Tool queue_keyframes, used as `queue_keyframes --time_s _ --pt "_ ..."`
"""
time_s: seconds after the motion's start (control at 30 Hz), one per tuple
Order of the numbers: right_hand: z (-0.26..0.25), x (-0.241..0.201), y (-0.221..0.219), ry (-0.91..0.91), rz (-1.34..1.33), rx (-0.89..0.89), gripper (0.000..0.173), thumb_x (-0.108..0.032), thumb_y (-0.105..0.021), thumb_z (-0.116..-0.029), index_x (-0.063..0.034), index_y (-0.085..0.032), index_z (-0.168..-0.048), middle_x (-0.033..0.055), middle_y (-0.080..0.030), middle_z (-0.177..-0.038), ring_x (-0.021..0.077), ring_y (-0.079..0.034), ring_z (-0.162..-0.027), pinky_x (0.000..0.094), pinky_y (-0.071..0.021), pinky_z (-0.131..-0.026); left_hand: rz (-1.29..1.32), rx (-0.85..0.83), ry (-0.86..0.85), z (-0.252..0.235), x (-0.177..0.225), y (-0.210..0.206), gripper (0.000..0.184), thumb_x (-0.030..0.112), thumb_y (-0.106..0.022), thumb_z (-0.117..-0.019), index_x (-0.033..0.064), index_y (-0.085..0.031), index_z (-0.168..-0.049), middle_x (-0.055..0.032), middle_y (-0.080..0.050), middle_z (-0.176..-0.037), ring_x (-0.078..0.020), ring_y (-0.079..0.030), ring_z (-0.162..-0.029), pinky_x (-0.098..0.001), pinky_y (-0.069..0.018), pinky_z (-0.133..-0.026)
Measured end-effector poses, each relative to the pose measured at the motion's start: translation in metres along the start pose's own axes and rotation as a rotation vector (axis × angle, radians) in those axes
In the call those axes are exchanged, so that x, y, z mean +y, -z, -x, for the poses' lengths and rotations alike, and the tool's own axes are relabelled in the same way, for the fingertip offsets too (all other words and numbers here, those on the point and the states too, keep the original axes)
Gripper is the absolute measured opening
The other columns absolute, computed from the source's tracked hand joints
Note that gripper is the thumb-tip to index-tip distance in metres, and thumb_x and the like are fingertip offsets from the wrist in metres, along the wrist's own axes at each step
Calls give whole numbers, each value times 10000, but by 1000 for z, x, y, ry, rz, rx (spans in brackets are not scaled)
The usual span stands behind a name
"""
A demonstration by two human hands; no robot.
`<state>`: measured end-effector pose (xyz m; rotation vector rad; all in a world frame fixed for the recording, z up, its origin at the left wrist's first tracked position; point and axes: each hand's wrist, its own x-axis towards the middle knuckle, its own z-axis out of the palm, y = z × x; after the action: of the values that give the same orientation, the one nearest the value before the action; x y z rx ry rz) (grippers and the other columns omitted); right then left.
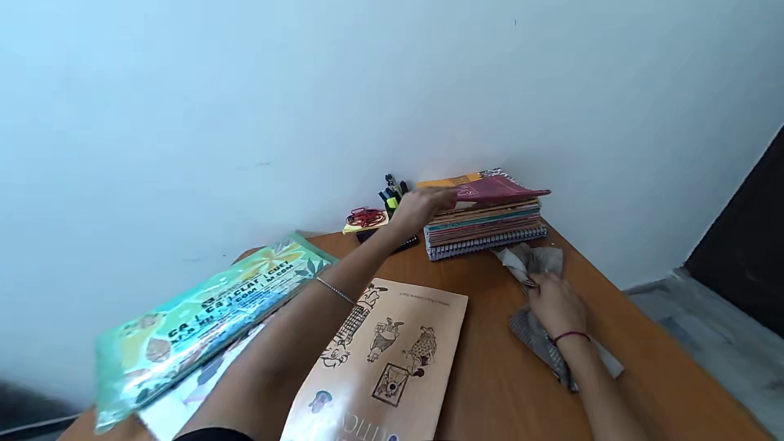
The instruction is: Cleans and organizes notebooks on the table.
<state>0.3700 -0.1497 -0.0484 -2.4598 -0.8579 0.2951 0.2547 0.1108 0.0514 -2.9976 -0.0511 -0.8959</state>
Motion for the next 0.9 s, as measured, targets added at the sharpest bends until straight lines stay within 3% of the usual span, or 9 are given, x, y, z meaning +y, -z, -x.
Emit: queue_keyframes --time_s 0.07,0.17,0.37,0.53,0.9 --pt "-1 -1 1 -10 2 -15 367 -100 -531 -1042 -76 -649 -1389 161 -589 -1449 373 -523 -1360 550 -438 -1073 51 -24 16 8 -10 -14 291 36 -528 -1036 -7 -689 -1275 -214 -691 -1270 -422 -662 -1184 -609 -502 -994" --pt "-1 -3 0 -16 11 -14 368 -101 -530 -1040 -79 -650 -1388 163 -588 -1451 372 -528 -1354 544 -443 -1068 147 -138 109 16 -24 -25 324 77 -524 -1054 12 -652 -1345 -200 -649 -1360 -403 -623 -1259 -603 -459 -1053" --pt "-1 -4 -3 -19 28 -10 369 -104 -519 -1047 -81 -646 -1393 163 -584 -1453 375 -524 -1358 542 -447 -1068 220 -234 272 4 -31 -34 381 228 -437 -1109 60 -623 -1397 -173 -591 -1447 -394 -577 -1317 -640 -416 -1063" --pt "-2 -3 -4 -17 33 -6 371 -99 -529 -1044 -75 -642 -1396 162 -585 -1452 377 -522 -1360 536 -445 -1069 386 -199 262 1 -35 -33 362 152 -442 -1100 -37 -634 -1342 -215 -600 -1419 -370 -552 -1349 -527 -371 -1152" --pt "0 -2 -7 -8 30 30 353 -77 -552 -1033 -68 -665 -1367 167 -607 -1423 382 -541 -1334 549 -446 -1054 454 -205 301 -1 -37 -36 354 167 -472 -1093 -28 -642 -1335 -199 -595 -1430 -333 -549 -1355 -482 -380 -1150"
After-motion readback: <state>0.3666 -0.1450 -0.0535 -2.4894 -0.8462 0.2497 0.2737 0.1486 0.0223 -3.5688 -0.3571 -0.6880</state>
